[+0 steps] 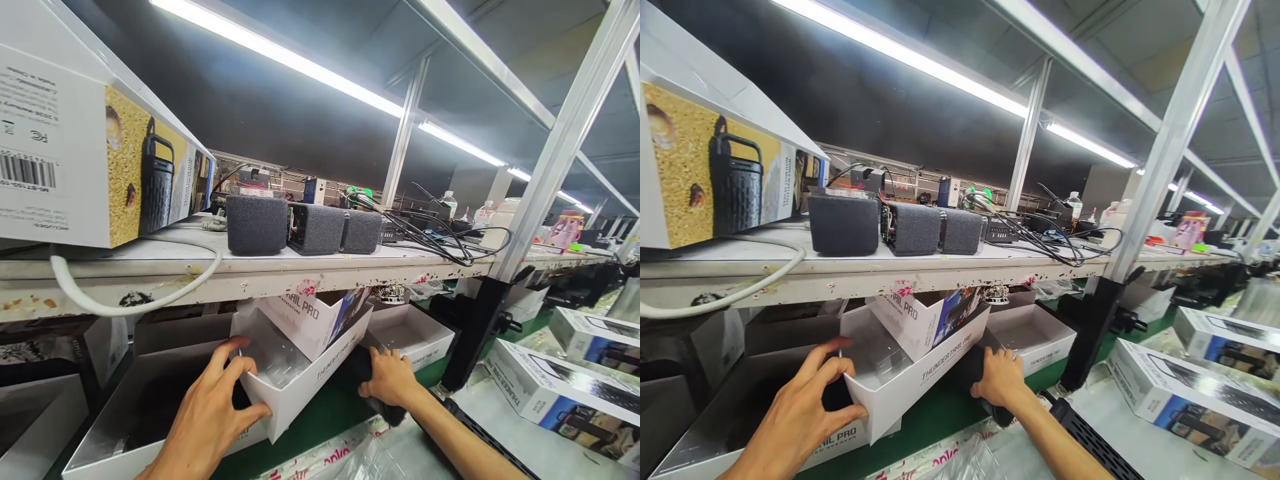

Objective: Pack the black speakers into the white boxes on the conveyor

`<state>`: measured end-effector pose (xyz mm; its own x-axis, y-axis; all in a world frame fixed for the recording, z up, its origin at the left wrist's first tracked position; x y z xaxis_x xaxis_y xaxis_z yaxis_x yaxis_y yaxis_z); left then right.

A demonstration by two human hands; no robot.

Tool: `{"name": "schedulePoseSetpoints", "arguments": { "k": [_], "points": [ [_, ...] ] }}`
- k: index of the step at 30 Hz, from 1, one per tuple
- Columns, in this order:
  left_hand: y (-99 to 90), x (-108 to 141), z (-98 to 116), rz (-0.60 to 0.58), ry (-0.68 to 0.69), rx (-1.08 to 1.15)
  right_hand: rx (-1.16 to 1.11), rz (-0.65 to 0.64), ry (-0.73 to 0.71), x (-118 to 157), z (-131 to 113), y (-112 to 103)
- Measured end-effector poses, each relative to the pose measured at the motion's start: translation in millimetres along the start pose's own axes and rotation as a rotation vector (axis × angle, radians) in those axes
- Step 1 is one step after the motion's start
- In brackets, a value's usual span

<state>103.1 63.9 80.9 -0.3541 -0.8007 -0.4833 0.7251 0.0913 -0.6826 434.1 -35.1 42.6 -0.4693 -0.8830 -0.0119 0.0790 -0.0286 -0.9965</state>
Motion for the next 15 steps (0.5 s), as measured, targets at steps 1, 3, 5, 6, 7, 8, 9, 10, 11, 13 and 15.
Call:
{"name": "schedulePoseSetpoints", "arguments": {
  "k": [1, 3, 5, 6, 7, 8, 9, 10, 11, 13, 15],
  "points": [
    [0.7, 0, 3, -0.023, -0.013, 0.019, 0.031, 0.001, -0.014, 12, 5, -10],
    [2.7, -1, 11, -0.06, -0.033, 0.066, 0.107, 0.001, -0.04, 37, 18, -32],
    [6.5, -4, 18, -0.086, -0.042, 0.112, 0.177, -0.015, -0.038, 61, 37, -50],
    [9.2, -5, 21, -0.097, -0.046, 0.13, 0.201, -0.025, -0.025, 73, 48, -58],
    [12.5, -6, 23, -0.107, -0.049, 0.146, 0.216, -0.033, -0.005, 84, 60, -63],
    [16.3, -7, 24, -0.118, -0.051, 0.161, 0.224, -0.031, 0.015, 94, 74, -68],
    [20.6, -7, 25, -0.134, -0.051, 0.176, 0.231, -0.022, 0.038, 105, 88, -71],
    [25.1, -8, 26, -0.15, -0.051, 0.19, 0.235, -0.01, 0.063, 115, 102, -73],
    [29.7, -8, 27, -0.166, -0.051, 0.203, 0.234, 0.004, 0.089, 124, 116, -74],
    [38.4, -7, 30, -0.195, -0.048, 0.231, 0.229, 0.028, 0.149, 141, 143, -77],
    [45.2, -6, 31, -0.213, -0.037, 0.256, 0.226, 0.036, 0.205, 155, 165, -79]
  ]
}}
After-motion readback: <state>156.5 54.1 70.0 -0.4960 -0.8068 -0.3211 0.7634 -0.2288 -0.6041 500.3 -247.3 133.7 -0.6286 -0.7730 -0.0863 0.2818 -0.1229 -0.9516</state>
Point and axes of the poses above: each hand's wrist, its own x-axis away from the middle knuckle, its own y-axis out of the palm, z = x × y, the point moved 3 cm from there along -x, towards the middle knuckle, and after that the axes turned 10 degrees about -y, right-handed, at the moved point
